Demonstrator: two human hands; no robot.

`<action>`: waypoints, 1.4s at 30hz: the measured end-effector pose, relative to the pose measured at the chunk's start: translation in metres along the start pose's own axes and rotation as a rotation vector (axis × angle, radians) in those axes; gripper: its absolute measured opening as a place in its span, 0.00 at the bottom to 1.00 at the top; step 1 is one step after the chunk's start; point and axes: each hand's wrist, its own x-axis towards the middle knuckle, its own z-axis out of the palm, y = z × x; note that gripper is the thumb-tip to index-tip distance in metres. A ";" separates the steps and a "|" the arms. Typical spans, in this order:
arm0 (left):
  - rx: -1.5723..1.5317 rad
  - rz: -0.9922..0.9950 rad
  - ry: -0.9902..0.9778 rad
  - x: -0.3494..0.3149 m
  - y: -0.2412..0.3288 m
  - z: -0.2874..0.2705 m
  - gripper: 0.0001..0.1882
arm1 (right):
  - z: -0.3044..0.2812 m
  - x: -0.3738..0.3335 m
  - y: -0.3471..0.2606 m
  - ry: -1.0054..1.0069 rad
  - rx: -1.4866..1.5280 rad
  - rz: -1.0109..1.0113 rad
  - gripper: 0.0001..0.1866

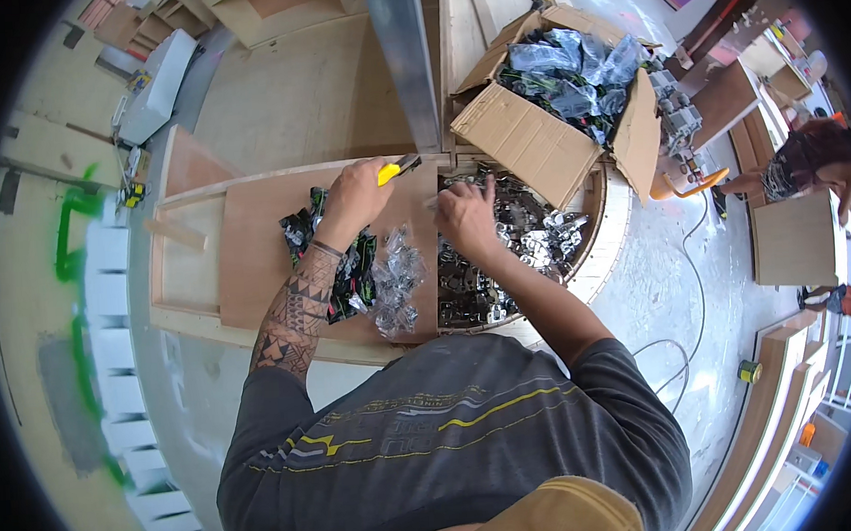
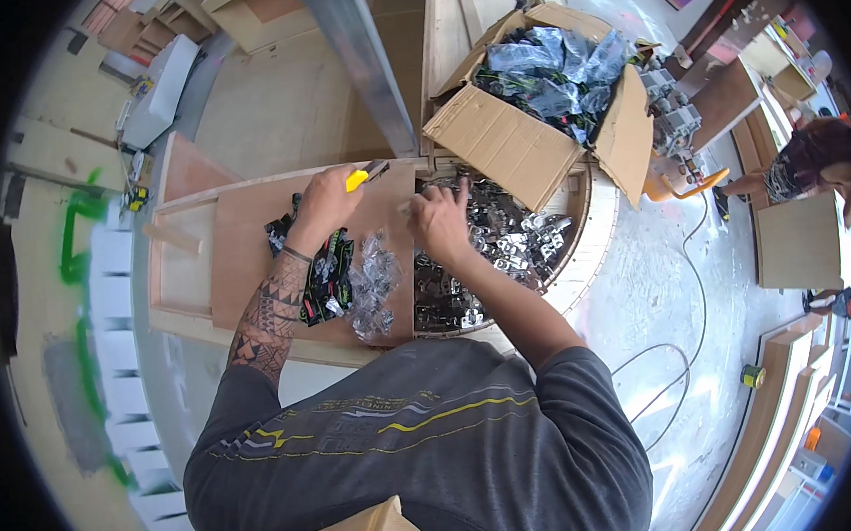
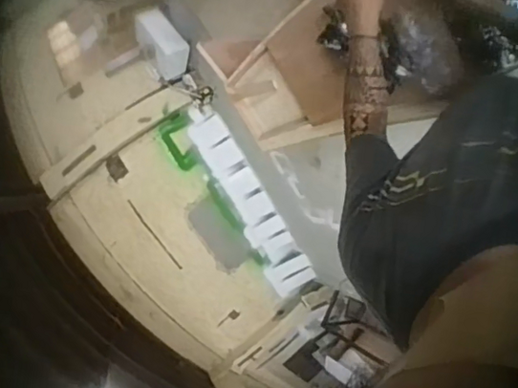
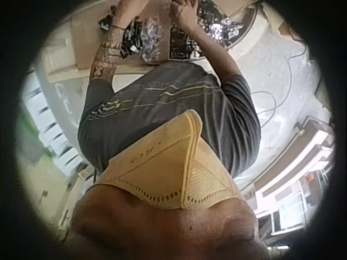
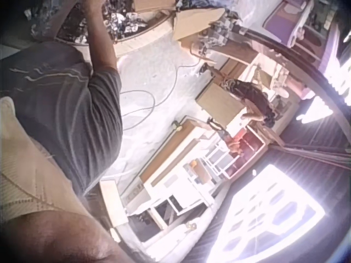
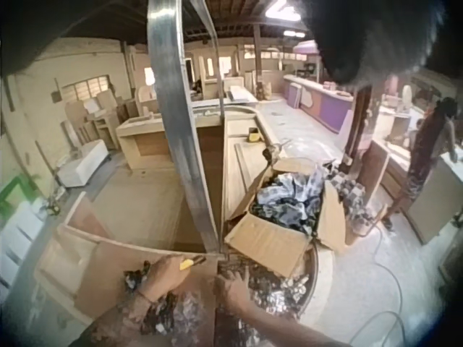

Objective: The person uses a utility knife to open plastic bags containing metal hinges, then empties the hinges into a cardboard box and onto a wooden workbench.

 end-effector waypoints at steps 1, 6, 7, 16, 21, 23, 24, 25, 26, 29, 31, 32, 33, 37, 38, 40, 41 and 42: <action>-0.049 0.066 0.015 0.009 0.016 -0.008 0.13 | 0.009 -0.001 -0.001 0.114 0.090 -0.030 0.05; -0.194 0.334 0.055 0.072 0.098 0.010 0.11 | 0.033 -0.011 -0.037 -0.094 0.150 -0.220 0.13; -0.190 0.367 0.090 0.090 0.106 0.022 0.11 | 0.039 -0.015 -0.047 -0.087 0.144 -0.227 0.13; -0.222 0.353 0.109 0.151 0.167 0.023 0.14 | -0.040 -0.052 -0.024 -0.096 0.472 -0.147 0.12; -0.272 0.277 0.152 0.061 0.101 -0.007 0.15 | -0.073 -0.113 0.037 0.125 0.469 0.197 0.10; -0.214 0.063 0.010 0.020 0.063 -0.030 0.17 | -0.087 -0.142 0.063 0.170 0.452 0.328 0.09; -0.174 -0.033 0.011 -0.007 0.034 -0.045 0.17 | -0.090 -0.154 0.071 0.160 0.470 0.388 0.10; -0.120 -0.150 0.083 -0.028 0.000 -0.051 0.18 | -0.100 -0.164 0.068 0.171 0.520 0.474 0.10; -0.064 -0.267 0.159 -0.052 -0.034 -0.056 0.18 | -0.110 -0.167 0.065 0.180 0.562 0.557 0.11; 0.003 -0.490 0.166 -0.132 -0.136 -0.057 0.23 | -0.106 -0.169 0.065 0.169 0.656 0.602 0.11; -0.083 -0.623 0.153 -0.159 -0.141 -0.052 0.26 | -0.098 -0.159 0.060 0.095 0.649 0.525 0.11; -0.176 -0.729 0.131 -0.167 -0.141 -0.049 0.30 | -0.097 -0.150 0.052 0.042 0.647 0.486 0.11; -0.236 -0.774 0.094 -0.170 -0.143 -0.041 0.35 | -0.090 -0.141 0.045 0.018 0.560 0.434 0.10; -0.256 -0.741 0.253 -0.175 -0.180 0.019 0.32 | -0.073 -0.095 -0.009 -0.172 0.507 0.081 0.11; -0.379 -0.783 0.265 -0.173 -0.180 0.024 0.29 | -0.073 -0.085 -0.027 -0.238 0.501 0.019 0.10; -0.510 -0.821 0.289 -0.173 -0.184 0.026 0.27 | -0.082 -0.073 -0.059 -0.218 0.469 -0.118 0.09; -0.450 -0.823 0.366 -0.175 -0.189 0.026 0.25 | -0.085 -0.069 -0.072 -0.263 0.486 -0.155 0.08; -0.388 -0.827 0.443 -0.179 -0.195 0.024 0.23 | -0.086 -0.067 -0.082 -0.310 0.504 -0.192 0.08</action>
